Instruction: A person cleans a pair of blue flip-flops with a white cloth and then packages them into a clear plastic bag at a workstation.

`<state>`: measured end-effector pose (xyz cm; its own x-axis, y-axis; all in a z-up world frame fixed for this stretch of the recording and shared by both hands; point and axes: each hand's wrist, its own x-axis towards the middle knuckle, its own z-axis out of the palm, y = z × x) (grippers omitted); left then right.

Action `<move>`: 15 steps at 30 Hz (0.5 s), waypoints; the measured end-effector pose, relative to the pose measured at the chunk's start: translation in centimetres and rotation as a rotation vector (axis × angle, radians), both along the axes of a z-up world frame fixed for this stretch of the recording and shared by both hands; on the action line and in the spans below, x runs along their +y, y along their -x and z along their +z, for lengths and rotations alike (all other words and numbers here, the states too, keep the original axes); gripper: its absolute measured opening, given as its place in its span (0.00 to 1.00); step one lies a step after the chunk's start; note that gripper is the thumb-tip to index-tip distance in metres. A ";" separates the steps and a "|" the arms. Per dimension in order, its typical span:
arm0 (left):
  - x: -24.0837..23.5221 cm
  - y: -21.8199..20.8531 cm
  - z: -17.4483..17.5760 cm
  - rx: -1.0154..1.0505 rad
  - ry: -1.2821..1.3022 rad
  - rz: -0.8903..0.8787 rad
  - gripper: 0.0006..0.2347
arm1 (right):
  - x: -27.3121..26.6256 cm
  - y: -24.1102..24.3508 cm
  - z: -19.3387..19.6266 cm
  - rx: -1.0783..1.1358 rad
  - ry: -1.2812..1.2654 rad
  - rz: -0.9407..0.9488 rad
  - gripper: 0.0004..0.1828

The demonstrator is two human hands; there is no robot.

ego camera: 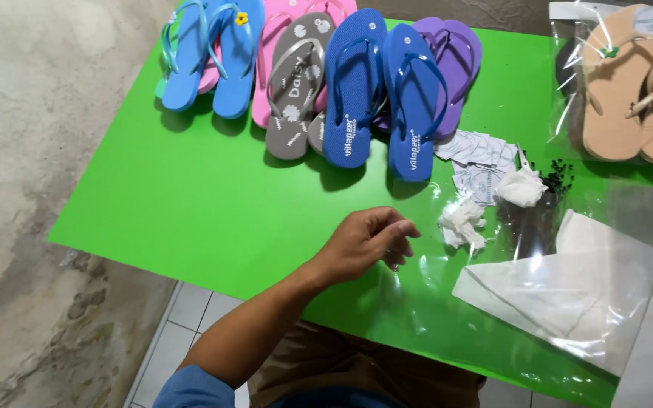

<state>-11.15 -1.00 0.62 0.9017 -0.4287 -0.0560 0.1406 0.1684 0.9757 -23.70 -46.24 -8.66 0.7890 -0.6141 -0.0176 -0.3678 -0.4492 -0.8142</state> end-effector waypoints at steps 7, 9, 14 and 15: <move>12.8 1.9 0.9 -0.101 -0.465 0.371 0.16 | 13.3 -2.0 11.1 0.273 -0.059 0.356 0.28; 16.8 2.8 1.2 -0.072 -0.751 0.395 0.17 | 18.2 -4.1 12.5 0.406 -0.320 0.604 0.34; 22.5 1.0 0.5 0.015 -1.091 0.457 0.17 | 23.6 -9.1 10.8 0.487 -0.407 0.773 0.31; 23.5 0.3 -0.1 0.042 -1.192 0.486 0.18 | 24.8 -9.9 10.9 0.512 -0.382 0.767 0.31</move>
<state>-11.47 22.55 0.51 0.9387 0.2757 -0.2071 0.3448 -0.7572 0.5548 -13.76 -21.44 2.27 0.8117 0.1764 -0.5568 -0.4352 -0.4532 -0.7780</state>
